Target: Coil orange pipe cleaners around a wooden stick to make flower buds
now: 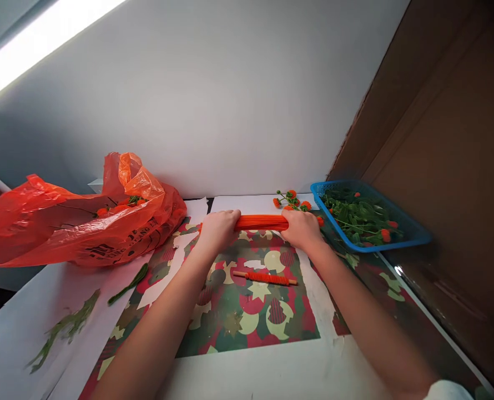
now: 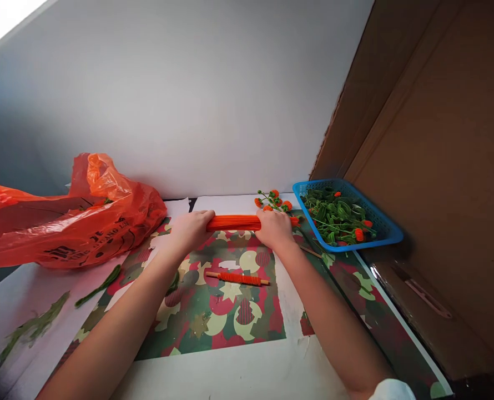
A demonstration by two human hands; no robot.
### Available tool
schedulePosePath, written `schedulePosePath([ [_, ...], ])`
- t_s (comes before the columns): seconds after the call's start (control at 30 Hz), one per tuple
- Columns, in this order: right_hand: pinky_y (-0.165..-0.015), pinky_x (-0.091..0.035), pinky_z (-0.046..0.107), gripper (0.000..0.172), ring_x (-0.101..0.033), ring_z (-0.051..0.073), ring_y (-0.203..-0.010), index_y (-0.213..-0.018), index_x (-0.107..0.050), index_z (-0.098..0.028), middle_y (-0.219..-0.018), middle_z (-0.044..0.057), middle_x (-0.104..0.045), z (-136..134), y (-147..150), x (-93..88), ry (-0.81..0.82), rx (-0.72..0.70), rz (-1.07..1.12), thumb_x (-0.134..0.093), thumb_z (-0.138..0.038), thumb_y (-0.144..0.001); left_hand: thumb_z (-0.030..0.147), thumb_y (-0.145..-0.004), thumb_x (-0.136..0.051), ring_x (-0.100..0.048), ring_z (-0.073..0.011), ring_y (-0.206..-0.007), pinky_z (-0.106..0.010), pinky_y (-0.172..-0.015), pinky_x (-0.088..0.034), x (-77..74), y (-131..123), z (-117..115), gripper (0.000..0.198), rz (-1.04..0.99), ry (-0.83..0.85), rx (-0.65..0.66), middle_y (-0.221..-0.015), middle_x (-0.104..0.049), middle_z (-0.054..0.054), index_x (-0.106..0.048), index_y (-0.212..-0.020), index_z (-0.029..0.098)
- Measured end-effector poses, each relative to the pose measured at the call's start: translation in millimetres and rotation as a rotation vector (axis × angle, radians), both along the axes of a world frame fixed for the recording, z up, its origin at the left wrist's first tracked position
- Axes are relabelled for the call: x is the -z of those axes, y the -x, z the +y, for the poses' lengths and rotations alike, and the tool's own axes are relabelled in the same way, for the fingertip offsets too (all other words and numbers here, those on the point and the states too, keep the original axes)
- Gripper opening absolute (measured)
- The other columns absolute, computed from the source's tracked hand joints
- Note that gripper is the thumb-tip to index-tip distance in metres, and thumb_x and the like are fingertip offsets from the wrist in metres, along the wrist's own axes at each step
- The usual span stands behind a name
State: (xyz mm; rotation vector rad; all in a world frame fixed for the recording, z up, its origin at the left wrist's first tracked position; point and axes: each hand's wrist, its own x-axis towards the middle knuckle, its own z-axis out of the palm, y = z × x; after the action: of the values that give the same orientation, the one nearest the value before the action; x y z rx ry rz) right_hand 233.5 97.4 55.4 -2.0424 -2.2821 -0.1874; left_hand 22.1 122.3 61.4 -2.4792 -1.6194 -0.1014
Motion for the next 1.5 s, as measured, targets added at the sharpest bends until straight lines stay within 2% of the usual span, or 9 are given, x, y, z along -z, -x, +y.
schedulePosePath([
  [0.2,-0.065,-0.039,0.028,0.022,-0.064,0.025,-0.085,-0.096,-0.062,-0.020,-0.089,0.010,-0.069,4,-3,4.7,0.036,0.047,0.018,-0.051,-0.027,-0.079,0.020,-0.081,-0.040,-0.064,-0.0267,-0.073,-0.031,-0.057,-0.039,0.9,10,7,0.020,0.006,-0.003,-0.077,-0.079,-0.067,-0.009,-0.055,-0.094,0.020],
  [0.47,-0.064,-0.040,0.028,0.019,-0.065,0.024,-0.083,-0.089,-0.064,-0.021,-0.086,0.008,-0.069,8,-5,17.9,0.088,-0.022,0.027,-0.049,-0.027,-0.080,0.019,-0.079,-0.043,-0.064,-0.0252,-0.070,-0.029,-0.055,-0.038,8.8,12,10,0.020,0.040,0.071,-0.052,-0.077,-0.067,-0.008,-0.057,-0.093,0.023],
  [0.77,-0.077,-0.040,0.033,0.026,-0.059,0.025,-0.093,-0.098,-0.058,-0.018,-0.097,0.009,-0.067,12,-9,34.9,0.024,-0.127,0.041,-0.061,-0.024,-0.073,0.032,-0.076,-0.054,-0.063,-0.0292,-0.092,-0.036,-0.076,-0.042,12.1,36,21,0.016,0.045,0.113,-0.109,-0.090,-0.070,-0.011,-0.062,-0.083,0.020],
  [0.9,-0.087,-0.037,0.038,0.032,-0.052,0.028,-0.106,-0.106,-0.058,-0.017,-0.107,0.011,-0.064,15,-11,43.3,-0.023,-0.150,0.067,-0.062,-0.020,-0.075,0.039,-0.070,-0.061,-0.060,-0.0351,-0.096,-0.044,-0.080,-0.043,14.6,43,24,0.033,0.014,0.159,-0.145,-0.095,-0.068,-0.016,-0.064,-0.093,0.016],
  [1.0,-0.090,-0.037,0.041,0.038,-0.049,0.029,-0.109,-0.116,-0.055,-0.016,-0.115,0.012,-0.061,16,-12,45.9,-0.050,-0.173,0.091,-0.060,-0.024,-0.079,0.046,-0.070,-0.062,-0.052,-0.0326,-0.115,-0.045,-0.095,-0.037,21.2,32,20,0.060,-0.047,0.177,-0.040,-0.127,-0.057,-0.014,-0.053,-0.123,0.019],
  [1.1,-0.094,-0.036,0.042,0.047,-0.047,0.029,-0.114,-0.126,-0.050,-0.016,-0.123,0.012,-0.057,15,-9,46.1,-0.067,-0.209,0.110,-0.058,-0.032,-0.083,0.058,-0.076,-0.053,-0.033,-0.0293,-0.134,-0.047,-0.111,-0.020,34.1,13,14,0.075,-0.096,0.231,0.082,-0.149,-0.034,-0.009,-0.035,-0.140,0.022],
  [1.27,-0.110,-0.023,0.042,0.060,-0.031,0.025,-0.134,-0.140,-0.037,-0.015,-0.145,0.011,-0.039,8,8,52.8,-0.029,-0.318,0.207,-0.047,-0.044,-0.089,0.067,-0.082,-0.034,-0.012,-0.0291,-0.143,-0.054,-0.112,-0.005,58.4,-1,10,0.082,-0.126,0.342,0.082,-0.155,-0.017,-0.012,-0.021,-0.147,0.017],
  [1.37,-0.114,-0.013,0.046,0.067,-0.017,0.025,-0.141,-0.145,-0.027,-0.011,-0.152,0.011,-0.023,5,17,62.1,0.110,-0.276,0.208,-0.037,-0.050,-0.092,0.070,-0.081,-0.030,-0.005,-0.0294,-0.143,-0.055,-0.112,-0.002,67.5,0,12,0.089,-0.136,0.387,0.053,-0.156,-0.008,-0.012,-0.015,-0.148,0.015],
  [1.5,-0.115,-0.008,0.047,0.074,-0.008,0.023,-0.143,-0.148,-0.018,-0.009,-0.155,0.011,-0.013,6,19,70.6,0.213,-0.253,0.203,-0.028,-0.056,-0.092,0.075,-0.076,-0.031,-0.001,-0.0302,-0.143,-0.055,-0.112,0.001,72.0,2,15,0.096,-0.146,0.433,0.038,-0.156,-0.004,-0.011,-0.011,-0.149,0.016],
])
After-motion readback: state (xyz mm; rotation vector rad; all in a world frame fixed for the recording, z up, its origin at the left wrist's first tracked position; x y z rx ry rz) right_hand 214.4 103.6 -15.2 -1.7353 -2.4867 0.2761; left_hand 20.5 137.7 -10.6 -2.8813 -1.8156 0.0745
